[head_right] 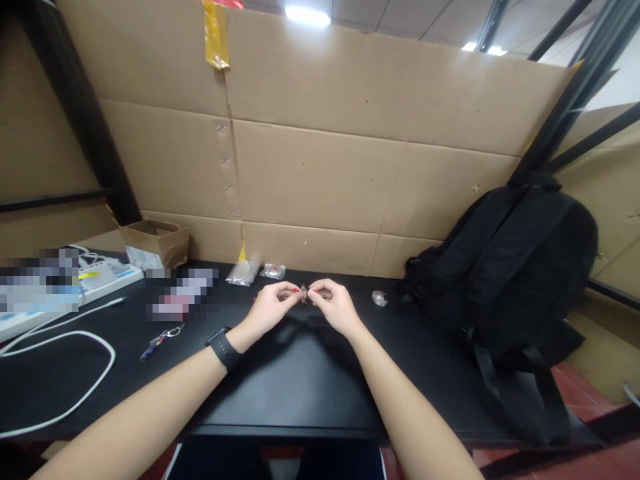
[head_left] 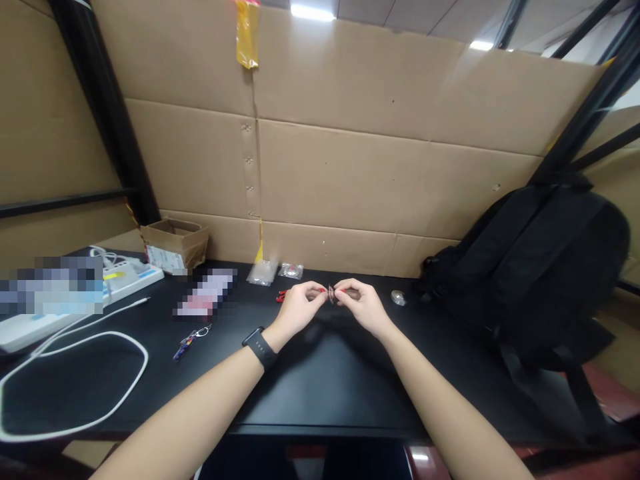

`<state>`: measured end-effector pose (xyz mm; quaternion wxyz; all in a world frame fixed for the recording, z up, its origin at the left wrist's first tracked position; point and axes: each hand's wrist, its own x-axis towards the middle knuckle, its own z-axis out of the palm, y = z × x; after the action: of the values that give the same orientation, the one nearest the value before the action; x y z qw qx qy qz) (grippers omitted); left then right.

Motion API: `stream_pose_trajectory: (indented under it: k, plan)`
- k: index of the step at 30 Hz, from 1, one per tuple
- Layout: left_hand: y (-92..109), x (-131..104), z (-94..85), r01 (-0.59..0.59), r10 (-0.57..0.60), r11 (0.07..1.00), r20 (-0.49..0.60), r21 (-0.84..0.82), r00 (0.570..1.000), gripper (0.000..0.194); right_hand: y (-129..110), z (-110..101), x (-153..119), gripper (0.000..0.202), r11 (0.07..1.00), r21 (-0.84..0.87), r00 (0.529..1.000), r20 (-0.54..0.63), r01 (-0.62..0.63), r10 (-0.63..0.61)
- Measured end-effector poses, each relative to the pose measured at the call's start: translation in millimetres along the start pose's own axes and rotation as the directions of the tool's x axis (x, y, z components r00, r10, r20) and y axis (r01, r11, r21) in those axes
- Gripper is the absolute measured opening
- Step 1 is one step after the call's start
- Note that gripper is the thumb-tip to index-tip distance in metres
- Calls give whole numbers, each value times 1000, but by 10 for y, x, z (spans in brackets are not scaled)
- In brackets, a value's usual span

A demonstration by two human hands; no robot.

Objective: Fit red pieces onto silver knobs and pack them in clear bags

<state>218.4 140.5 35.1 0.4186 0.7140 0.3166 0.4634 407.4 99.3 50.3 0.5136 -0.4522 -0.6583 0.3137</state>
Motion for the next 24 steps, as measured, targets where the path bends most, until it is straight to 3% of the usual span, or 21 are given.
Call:
stream_pose_trajectory:
  k: [6,11,16,24]
  plan:
    - [-32,2,-18,6,-6,999,-3,52,1000,15,-28,11,-62,29,955,230,980,104,-187,167]
    - [-48,2,-17,18,-18,998,4,65,1000,13,5,13,-53,47,914,300,961,136,-273,243]
    - [-48,5,-11,16,-16,997,10,69,1000,14,14,19,-39,42,901,317,953,155,-296,259]
    - [-47,3,-27,4,-8,996,39,88,999,14,54,20,-48,57,919,276,959,119,-281,257]
